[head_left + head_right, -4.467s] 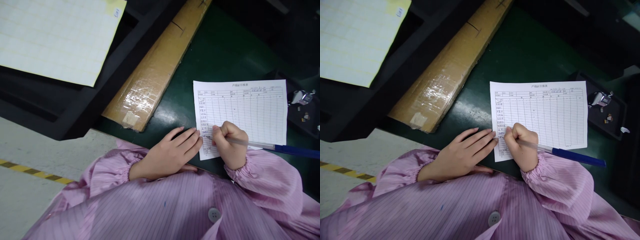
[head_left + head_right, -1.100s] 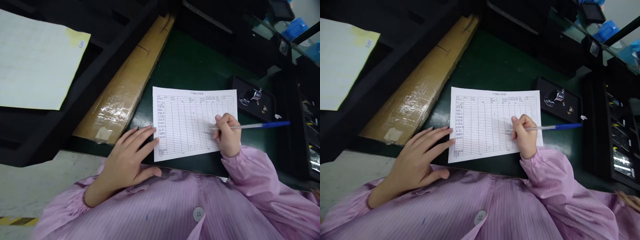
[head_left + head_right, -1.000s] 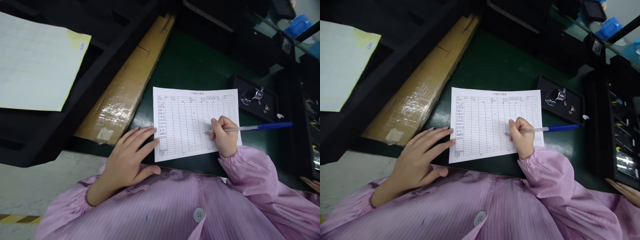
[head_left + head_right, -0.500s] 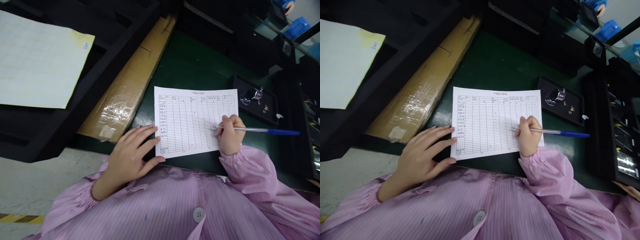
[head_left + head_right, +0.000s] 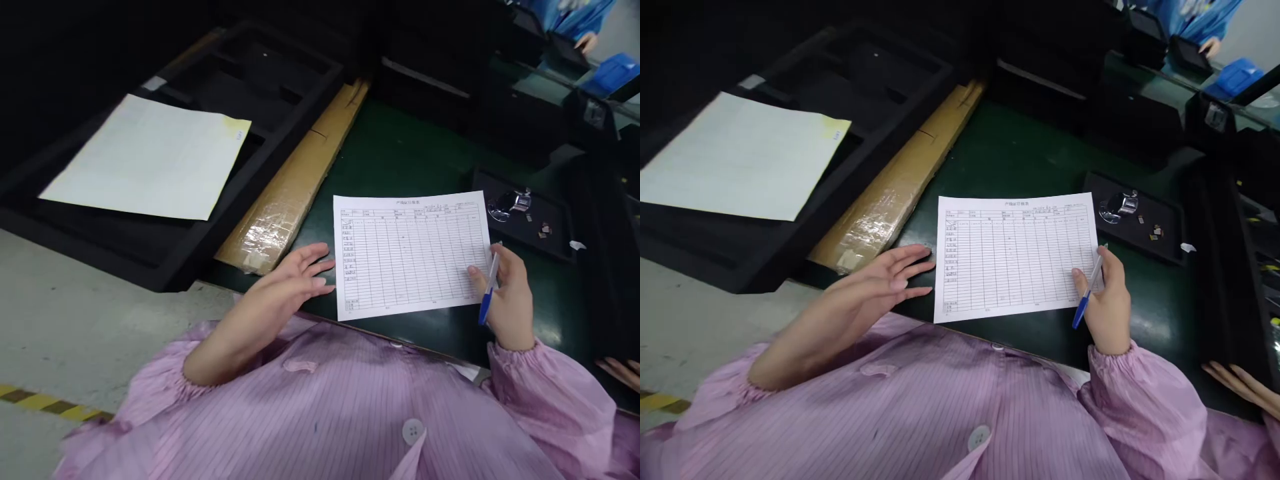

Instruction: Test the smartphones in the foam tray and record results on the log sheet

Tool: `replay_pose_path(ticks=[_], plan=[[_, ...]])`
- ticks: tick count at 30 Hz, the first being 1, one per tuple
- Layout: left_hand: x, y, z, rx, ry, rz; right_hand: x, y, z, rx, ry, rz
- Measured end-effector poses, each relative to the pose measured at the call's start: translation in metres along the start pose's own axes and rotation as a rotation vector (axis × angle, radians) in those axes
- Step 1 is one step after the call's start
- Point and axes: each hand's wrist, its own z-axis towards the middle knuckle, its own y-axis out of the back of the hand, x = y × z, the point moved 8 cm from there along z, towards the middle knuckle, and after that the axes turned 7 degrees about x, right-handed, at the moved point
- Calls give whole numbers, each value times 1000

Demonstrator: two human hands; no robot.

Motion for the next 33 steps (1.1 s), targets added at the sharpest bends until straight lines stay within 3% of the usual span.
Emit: replay_pose_path(ticks=[5,14,19,22,24,27,30,33], plan=[[-12,2,12,-163,49,76,-2,-4,-6,-10,-5,61],[-9,6,22,-137,-30,149,-12,-5,-8,10,-14,43],[-8,7,27,-76,-102,214,31,9,-15,-195,105,35],[-8,7,28,-33,-129,290,55,-4,-7,-115,99,181],[-9,5,26,-43,-157,410,61,-28,3,52,21,339],[-23,1,9,-207,-324,815,64,-61,13,233,-80,538],[-34,-23,-16,-316,-608,1293,60,-73,16,225,-119,615],[-26,-43,-29,-214,-777,1518,54,-71,14,143,-113,654]])
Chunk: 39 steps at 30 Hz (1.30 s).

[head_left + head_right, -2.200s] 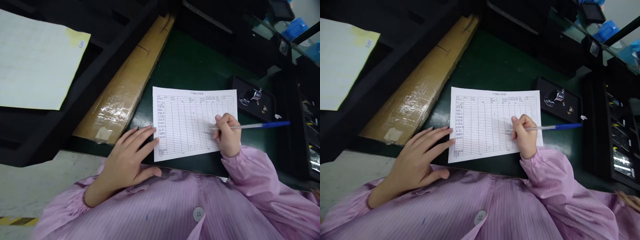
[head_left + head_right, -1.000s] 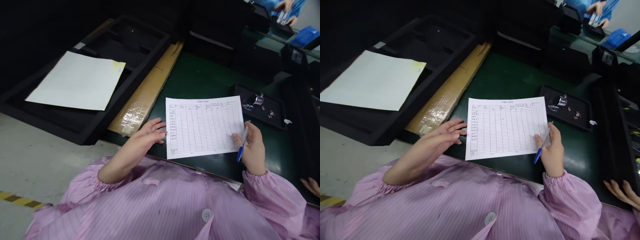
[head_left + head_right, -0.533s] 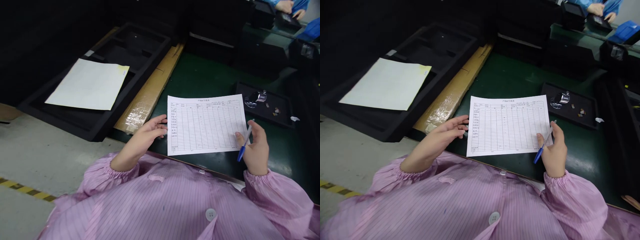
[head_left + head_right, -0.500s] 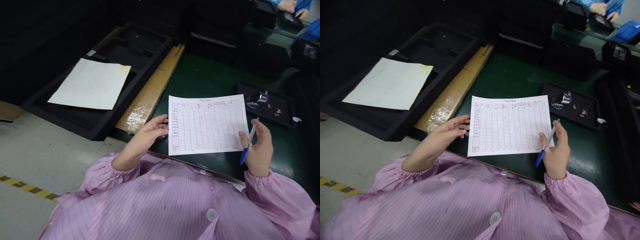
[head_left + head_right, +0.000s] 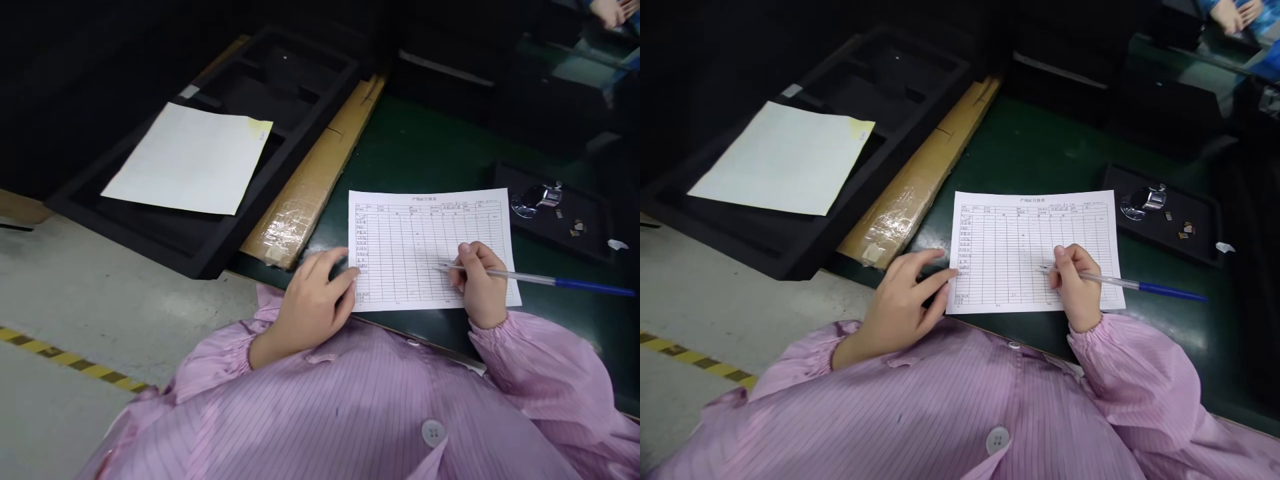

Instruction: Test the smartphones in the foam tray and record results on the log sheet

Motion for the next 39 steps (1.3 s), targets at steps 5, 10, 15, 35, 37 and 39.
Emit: replay_pose_path(ticks=[5,10,15,35,37,39], plan=[[-9,-8,-4,55,-101,18,-1,7,-3,-51,22,34],[-14,-9,2,68,-134,18,0,8,-2,-58,35,37],[-18,-15,3,132,-171,19,5,2,-5,-55,37,-75],[-17,-18,-4,93,-176,47,12,-4,-9,-62,81,-330],[-17,-20,-5,114,-168,71,12,-4,-10,-63,81,-319],[-18,-21,-5,131,-166,75,12,-3,-10,-67,82,-312]])
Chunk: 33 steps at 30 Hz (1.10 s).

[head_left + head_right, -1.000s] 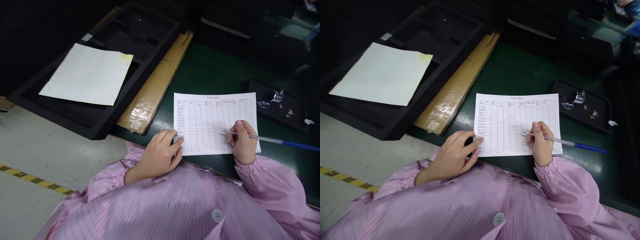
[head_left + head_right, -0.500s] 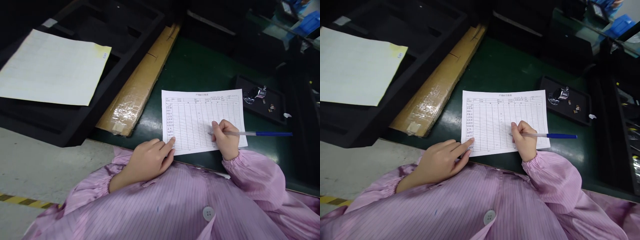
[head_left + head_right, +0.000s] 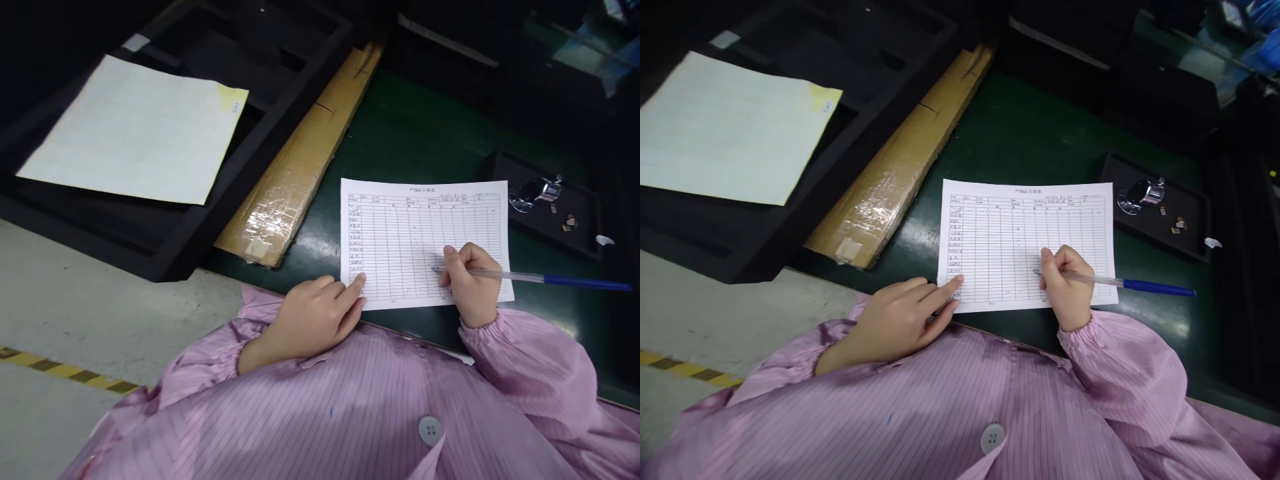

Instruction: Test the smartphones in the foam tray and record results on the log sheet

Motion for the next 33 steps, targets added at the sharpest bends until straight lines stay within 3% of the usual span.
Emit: replay_pose_path(ticks=[8,19,33], plan=[[2,-7,2,74,11,-10,2,0,0,-20,1,-1],[1,-5,4,39,-3,-2,-3,-4,1,39,10,-44],[4,-3,6,-62,-10,-38,-2,-3,2,15,35,-58]])
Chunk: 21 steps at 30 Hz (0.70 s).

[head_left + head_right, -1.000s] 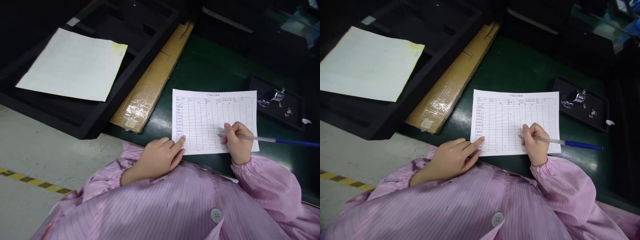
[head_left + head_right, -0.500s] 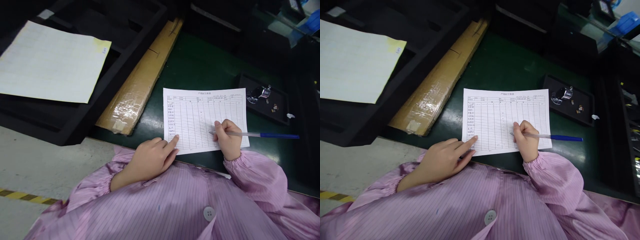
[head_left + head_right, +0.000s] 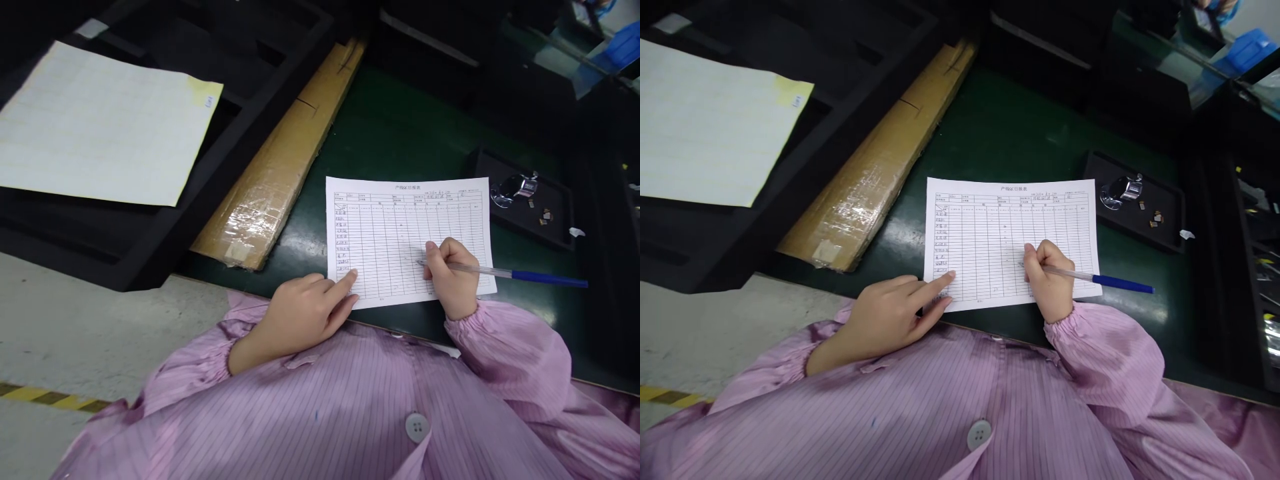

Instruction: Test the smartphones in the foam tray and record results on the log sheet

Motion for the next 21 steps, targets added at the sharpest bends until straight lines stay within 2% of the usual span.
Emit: replay_pose_path(ticks=[4,7,10,13,15,17,21], plan=[[2,1,-2,-36,12,-21,-3,10,-2,-105,-31,91],[5,5,-5,-34,66,-135,-5,10,-2,-104,-54,134],[21,7,-10,9,285,-405,-6,6,-1,-61,-48,145],[35,1,-18,63,522,-860,-5,1,1,-6,-20,122],[36,-3,-20,83,599,-1128,-5,-2,1,27,-6,102],[36,-6,-20,91,636,-1248,-5,-4,2,48,-2,87],[35,-8,-20,72,644,-1251,-4,-5,2,48,4,74]])
